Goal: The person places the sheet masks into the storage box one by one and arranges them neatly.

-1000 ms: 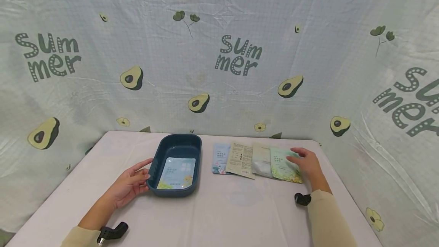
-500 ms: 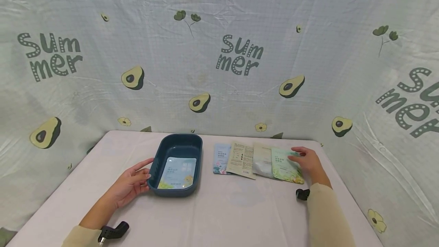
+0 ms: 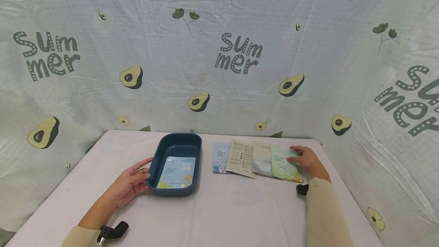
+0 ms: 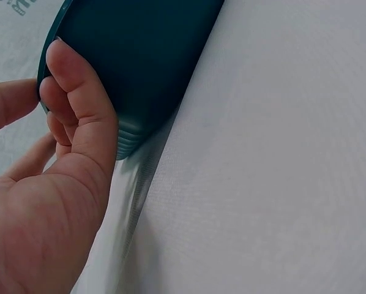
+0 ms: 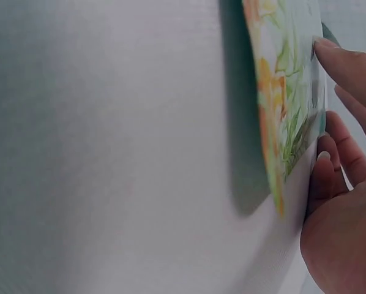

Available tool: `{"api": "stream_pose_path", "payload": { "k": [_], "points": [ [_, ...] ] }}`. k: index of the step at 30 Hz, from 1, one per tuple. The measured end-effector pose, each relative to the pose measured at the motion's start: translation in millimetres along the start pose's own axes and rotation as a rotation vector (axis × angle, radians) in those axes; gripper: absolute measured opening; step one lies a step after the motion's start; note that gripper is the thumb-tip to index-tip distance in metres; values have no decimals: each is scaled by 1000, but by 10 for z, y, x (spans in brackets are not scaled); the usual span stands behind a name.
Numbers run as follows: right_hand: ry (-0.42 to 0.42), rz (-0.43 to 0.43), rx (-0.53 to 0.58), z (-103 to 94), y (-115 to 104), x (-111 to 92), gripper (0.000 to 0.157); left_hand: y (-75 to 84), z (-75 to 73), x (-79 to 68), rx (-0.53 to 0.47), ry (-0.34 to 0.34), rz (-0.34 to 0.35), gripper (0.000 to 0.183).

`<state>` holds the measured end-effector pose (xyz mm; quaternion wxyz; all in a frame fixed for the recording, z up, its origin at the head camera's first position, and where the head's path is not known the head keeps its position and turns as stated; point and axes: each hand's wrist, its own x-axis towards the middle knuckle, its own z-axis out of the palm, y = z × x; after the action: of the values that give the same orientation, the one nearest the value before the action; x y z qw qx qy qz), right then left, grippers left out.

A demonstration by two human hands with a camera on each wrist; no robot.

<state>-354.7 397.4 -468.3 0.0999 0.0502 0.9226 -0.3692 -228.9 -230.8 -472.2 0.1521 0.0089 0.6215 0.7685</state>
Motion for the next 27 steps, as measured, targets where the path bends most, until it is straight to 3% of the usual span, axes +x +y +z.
{"api": "stream_pose_path", "payload": {
  "k": [27],
  "points": [
    [-27, 29, -52, -16, -16, 57, 81, -10, -5, 4, -3, -8, 3, 71]
  ]
}}
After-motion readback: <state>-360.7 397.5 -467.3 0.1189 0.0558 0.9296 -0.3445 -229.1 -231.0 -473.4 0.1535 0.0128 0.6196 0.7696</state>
